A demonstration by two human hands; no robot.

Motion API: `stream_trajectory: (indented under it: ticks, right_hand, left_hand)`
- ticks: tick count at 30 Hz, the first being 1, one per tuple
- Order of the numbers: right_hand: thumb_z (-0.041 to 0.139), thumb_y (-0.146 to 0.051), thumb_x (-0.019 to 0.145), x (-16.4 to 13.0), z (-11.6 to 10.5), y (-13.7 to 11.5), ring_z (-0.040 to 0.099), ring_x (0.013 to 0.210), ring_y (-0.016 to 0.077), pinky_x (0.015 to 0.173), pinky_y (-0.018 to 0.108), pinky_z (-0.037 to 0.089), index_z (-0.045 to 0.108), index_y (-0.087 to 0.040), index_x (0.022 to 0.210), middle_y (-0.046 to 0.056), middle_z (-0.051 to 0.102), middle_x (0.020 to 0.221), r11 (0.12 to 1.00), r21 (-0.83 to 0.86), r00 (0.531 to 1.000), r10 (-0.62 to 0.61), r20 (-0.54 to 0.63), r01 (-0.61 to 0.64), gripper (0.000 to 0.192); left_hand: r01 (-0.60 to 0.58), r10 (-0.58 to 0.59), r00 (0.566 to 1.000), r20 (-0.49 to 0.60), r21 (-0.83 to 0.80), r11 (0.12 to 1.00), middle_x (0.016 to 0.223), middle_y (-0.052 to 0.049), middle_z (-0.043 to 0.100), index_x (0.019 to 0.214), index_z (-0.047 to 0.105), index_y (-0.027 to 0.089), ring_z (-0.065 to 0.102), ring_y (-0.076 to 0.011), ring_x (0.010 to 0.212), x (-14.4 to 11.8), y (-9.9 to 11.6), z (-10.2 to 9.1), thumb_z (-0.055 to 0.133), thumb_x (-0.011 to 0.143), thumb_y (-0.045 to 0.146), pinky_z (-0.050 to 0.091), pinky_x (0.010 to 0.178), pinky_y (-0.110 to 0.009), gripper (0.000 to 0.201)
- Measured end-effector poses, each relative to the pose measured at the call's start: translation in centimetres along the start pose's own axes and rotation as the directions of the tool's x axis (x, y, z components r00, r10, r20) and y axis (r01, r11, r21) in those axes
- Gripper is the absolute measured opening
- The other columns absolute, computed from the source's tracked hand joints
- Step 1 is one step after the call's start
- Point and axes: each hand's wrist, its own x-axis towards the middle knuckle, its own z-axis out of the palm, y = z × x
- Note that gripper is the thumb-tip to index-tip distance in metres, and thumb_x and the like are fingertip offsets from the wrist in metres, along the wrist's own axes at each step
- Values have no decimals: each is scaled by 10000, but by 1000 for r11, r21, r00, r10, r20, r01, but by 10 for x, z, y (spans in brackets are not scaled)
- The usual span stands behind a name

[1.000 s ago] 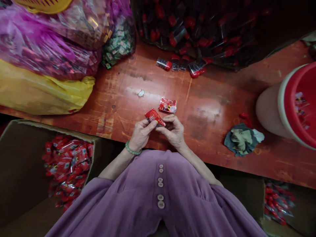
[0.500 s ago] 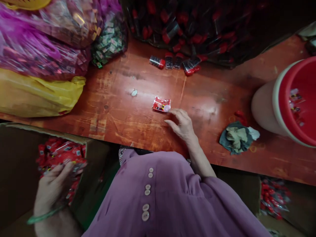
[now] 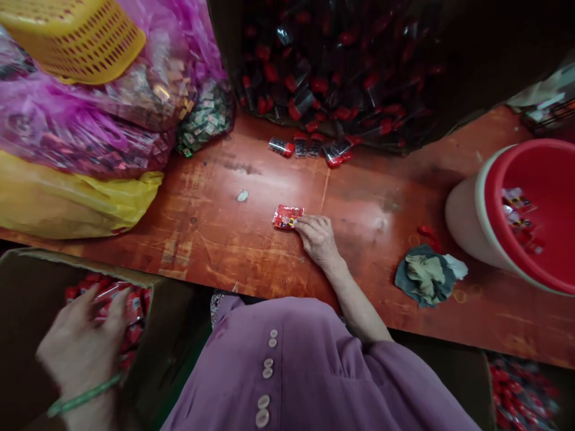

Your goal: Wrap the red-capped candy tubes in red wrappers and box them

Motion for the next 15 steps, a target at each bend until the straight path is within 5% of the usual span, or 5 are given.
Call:
stream_trajectory:
  ticks: [8,12,15]
  right_hand:
    - [531,-225,984,8,-6,-8,616,951,229,891,394,390,733,-198,994,70,779,1040,998,-57,997,36,70,-32,204]
    - [553,-219,972,13,-20,-11,624,944,238,877,391,415,722,-177,990,94,767,1040,993,1,979,115,167,-117,175]
    - [621,-212,935,32,-41,-4,651,957,221,871,357,451,713,-182,996,86,753,1046,980,136,915,83,395,-148,114]
  left_hand:
    - [-274,236,958,162,280,920,1344,-176,626,1297,598,146,585,-288,1277,63,-42,102,517,968,263,500,1096,-476,358]
    - [-366,321,930,181,363,857,1286,-172,660,1201,657,120,611,-281,1227,76,-62,123,486,965,163,507,1078,-461,295]
    - [-425,394,905,160,372,825,1227,-136,690,1125,681,139,613,-270,1174,79,-66,127,490,937,92,524,1023,-448,273]
